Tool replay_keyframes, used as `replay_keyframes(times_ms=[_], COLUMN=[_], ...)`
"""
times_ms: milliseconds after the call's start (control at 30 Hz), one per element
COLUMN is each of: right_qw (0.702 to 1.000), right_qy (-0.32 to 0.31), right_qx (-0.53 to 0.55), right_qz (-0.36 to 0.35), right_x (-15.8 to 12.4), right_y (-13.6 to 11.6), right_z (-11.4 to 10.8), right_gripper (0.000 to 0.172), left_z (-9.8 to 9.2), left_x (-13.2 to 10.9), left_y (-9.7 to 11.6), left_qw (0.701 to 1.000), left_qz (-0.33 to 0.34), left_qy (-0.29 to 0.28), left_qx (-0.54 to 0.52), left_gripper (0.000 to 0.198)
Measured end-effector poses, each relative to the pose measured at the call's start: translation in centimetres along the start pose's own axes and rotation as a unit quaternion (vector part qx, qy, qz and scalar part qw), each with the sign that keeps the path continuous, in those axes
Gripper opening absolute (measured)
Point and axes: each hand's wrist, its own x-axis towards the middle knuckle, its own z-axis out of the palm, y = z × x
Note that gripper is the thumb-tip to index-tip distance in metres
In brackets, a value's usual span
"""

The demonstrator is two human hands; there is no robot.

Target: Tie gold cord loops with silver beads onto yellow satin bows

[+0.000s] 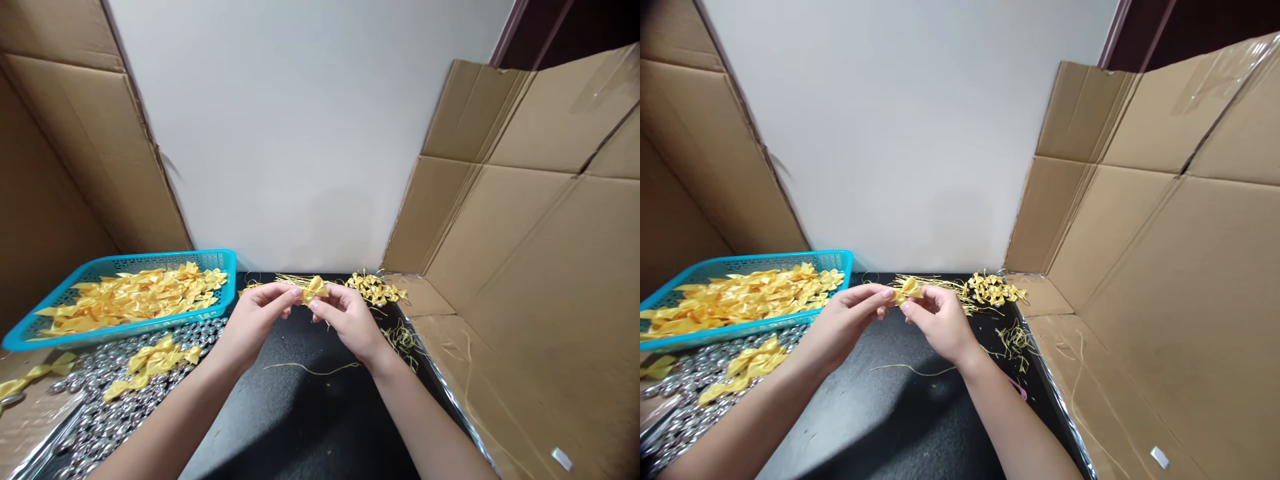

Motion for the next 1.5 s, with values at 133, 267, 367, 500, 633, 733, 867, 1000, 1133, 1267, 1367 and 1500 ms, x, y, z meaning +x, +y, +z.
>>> replay_keyframes(times_ms=[133,267,367,500,633,733,867,1000,1133,1267,1367,1500], right_qw=[0.999,0.997,0.993,0.987,0.988,0.990,0.988,0.989,0.989,0.975,0.970,0.972], right_qy=[-0.012,-0.021,-0.034,-0.067,-0.094,-0.093,-0.082,-0.039,0.045,0.054,0.077,0.095], right_qx=[-0.038,-0.081,-0.114,-0.146,-0.119,-0.104,-0.134,-0.145,-0.133,-0.190,-0.196,-0.178], right_qz=[-0.001,-0.005,-0.014,-0.015,0.003,0.013,0.004,-0.016,-0.055,-0.098,-0.123,-0.116], right_x=[0.0,-0.2,-0.3,-0.4,-0.4,-0.5,-0.4,-0.2,-0.2,-0.2,-0.1,0.0], right_y=[-0.1,-0.4,-0.7,-0.8,-0.6,-0.5,-0.4,-0.2,-0.2,-0.2,0.0,0.2], right_z=[-0.3,-0.5,-0.6,-0.8,-0.7,-0.5,-0.6,-0.8,-0.9,-0.7,-0.7,-0.7], right_gripper=[0.014,0.012,0.012,0.015,0.014,0.016,0.019,0.021,0.017,0.012,0.013,0.011], left_z=[-0.1,-0.2,-0.3,-0.1,0.8,1.4,1.5,1.2,1.3,1.4,1.2,1.1], left_x=[0.0,-0.1,-0.1,0.0,-0.2,-0.5,-0.6,-0.6,-0.7,-0.8,-0.8,-0.7], left_y=[0.1,1.0,1.4,0.9,0.1,-0.4,-1.2,-1.7,-1.4,-1.1,-1.1,-1.2], left_qw=[0.999,0.995,0.991,0.989,0.994,0.994,0.992,0.982,0.960,0.947,0.952,0.964], left_qz=[-0.014,0.001,0.011,0.028,0.062,0.081,0.096,0.122,0.159,0.176,0.159,0.129], left_qy=[-0.020,-0.052,-0.073,-0.093,-0.041,-0.010,0.012,0.008,-0.021,-0.024,-0.030,-0.043], left_qx=[0.020,0.084,0.113,0.114,0.079,0.068,0.086,0.145,0.231,0.269,0.260,0.229], left_gripper=[0.020,0.019,0.019,0.025,0.027,0.028,0.027,0.026,0.027,0.029,0.027,0.023])
